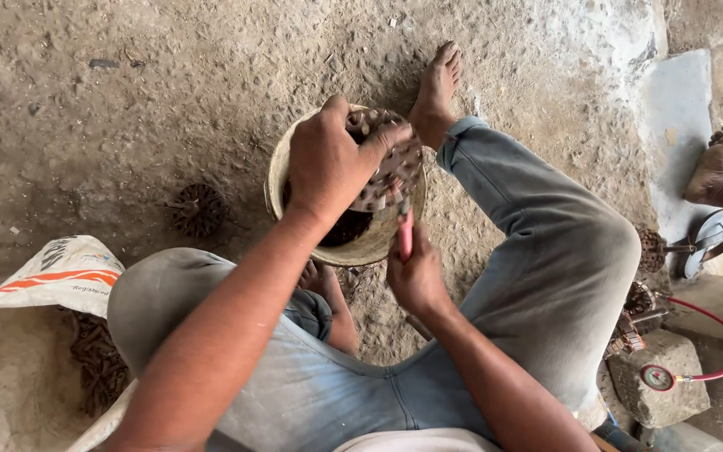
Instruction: The person sits on the ground and uses pliers to remove small metal pieces from a circular metal component with multiple holes. The removed pieces are dropped into a bucket below. The person rotates the component to access different sections.
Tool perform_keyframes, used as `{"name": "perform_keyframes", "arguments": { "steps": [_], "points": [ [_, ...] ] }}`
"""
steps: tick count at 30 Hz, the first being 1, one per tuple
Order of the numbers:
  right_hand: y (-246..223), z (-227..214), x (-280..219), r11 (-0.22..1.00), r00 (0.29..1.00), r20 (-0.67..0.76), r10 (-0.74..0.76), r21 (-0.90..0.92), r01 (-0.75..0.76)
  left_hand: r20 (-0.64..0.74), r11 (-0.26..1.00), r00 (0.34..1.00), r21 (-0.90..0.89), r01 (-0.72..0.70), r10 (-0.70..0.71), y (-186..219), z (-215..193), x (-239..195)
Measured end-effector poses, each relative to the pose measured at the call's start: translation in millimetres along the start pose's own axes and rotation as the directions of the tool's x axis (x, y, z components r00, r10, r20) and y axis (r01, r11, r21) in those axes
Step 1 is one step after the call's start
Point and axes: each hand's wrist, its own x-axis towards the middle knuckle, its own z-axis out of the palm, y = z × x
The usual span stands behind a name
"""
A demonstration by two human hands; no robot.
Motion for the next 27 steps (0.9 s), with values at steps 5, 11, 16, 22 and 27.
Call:
{"name": "perform_keyframes", "arguments": {
  "steps": [5, 11, 16, 22, 27],
  "points": [
    [0, -1, 5, 0.993, 0.99, -0.093, -0.102, -0.064, 0.096, 0.002, 0.995, 0.997, -0.077, 0.071, -0.071, -21, 15, 6],
    [-28, -33, -11, 0.953, 0.961, 0.263, -0.087, 0.304, 0.003, 0.058, 0.824, 0.982, -0.536, 0.183, -0.18, -40, -8, 11],
    [-39, -48, -25, 0.697, 0.74, 0.655, -0.153, 0.602, -0.389, 0.315, 0.393, 0.923, -0.838, 0.379, -0.22, -39, -19, 2],
    [-57, -57, -30, 0.786, 0.714, 0.634, -0.296, 0.587, -0.195, 0.369, 0.242, 0.923, -0.89, 0.385, -0.111, -27, -20, -3],
    [-59, -65, -33, 0.881, 0.7, 0.699, -0.15, 0.416, -0.227, 0.195, 0.465, 0.98, -0.865, 0.191, -0.038, -24, -13, -8]
  ]
}}
